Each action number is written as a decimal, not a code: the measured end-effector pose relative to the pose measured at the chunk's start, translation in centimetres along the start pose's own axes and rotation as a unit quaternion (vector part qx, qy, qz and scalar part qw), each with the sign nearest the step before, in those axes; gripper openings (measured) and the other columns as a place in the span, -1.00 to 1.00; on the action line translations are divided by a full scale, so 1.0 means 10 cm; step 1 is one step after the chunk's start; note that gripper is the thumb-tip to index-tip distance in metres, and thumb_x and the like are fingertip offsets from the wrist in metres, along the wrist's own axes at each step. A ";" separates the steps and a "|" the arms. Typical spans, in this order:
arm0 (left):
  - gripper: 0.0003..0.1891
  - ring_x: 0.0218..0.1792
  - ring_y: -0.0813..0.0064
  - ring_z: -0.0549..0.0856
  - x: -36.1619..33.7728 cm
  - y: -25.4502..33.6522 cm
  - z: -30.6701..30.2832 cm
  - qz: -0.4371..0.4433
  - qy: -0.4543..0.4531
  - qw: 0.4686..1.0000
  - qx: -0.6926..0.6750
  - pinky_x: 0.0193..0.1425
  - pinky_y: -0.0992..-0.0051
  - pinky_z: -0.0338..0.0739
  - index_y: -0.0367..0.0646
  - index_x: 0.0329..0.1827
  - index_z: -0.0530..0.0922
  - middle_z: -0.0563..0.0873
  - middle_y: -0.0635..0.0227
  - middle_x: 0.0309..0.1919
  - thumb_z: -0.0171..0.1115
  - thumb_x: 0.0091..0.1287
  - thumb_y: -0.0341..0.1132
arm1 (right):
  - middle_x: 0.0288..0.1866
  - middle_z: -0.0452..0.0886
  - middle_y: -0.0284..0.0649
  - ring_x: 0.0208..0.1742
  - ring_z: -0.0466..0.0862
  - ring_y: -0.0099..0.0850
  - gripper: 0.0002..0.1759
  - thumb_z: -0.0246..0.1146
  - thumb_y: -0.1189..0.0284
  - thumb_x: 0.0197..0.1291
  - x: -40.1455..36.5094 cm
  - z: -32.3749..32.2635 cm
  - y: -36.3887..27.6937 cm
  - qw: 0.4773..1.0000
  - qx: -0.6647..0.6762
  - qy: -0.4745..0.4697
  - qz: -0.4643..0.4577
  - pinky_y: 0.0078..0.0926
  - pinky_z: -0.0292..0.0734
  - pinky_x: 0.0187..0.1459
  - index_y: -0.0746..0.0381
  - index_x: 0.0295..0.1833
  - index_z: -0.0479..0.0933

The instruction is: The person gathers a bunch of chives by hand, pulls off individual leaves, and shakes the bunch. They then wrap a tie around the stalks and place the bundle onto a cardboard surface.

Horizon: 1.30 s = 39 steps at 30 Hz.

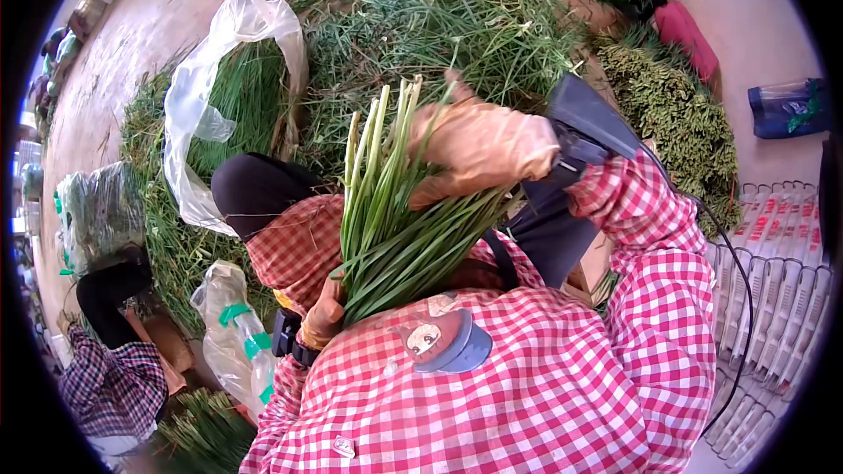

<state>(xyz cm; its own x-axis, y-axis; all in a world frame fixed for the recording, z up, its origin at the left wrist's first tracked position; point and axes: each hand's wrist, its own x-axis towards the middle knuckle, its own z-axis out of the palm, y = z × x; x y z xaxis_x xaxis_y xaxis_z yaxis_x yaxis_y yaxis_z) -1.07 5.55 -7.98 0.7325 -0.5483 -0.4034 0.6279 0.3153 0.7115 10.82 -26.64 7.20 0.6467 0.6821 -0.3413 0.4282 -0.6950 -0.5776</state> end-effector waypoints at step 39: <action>-0.41 0.15 0.31 0.60 -0.01 0.09 0.27 0.003 -0.011 1.000 -0.003 0.26 0.29 0.50 -0.28 0.36 0.34 0.58 0.16 0.19 0.31 0.28 -0.31 | -0.56 0.53 -0.29 -0.72 0.49 -0.51 -0.72 0.19 0.29 0.34 -1.46 0.28 0.18 0.593 0.694 0.379 -0.150 -0.67 0.30 -0.69 0.34 -0.20 0.54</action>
<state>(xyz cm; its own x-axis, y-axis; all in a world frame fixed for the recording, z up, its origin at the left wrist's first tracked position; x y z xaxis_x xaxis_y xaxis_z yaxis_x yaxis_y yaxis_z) -1.32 3.75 -5.77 0.7298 -0.5639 -0.3866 0.6255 0.3224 0.7105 0.40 -37.24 9.06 0.9962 0.0637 0.0591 0.0038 0.6480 -0.7616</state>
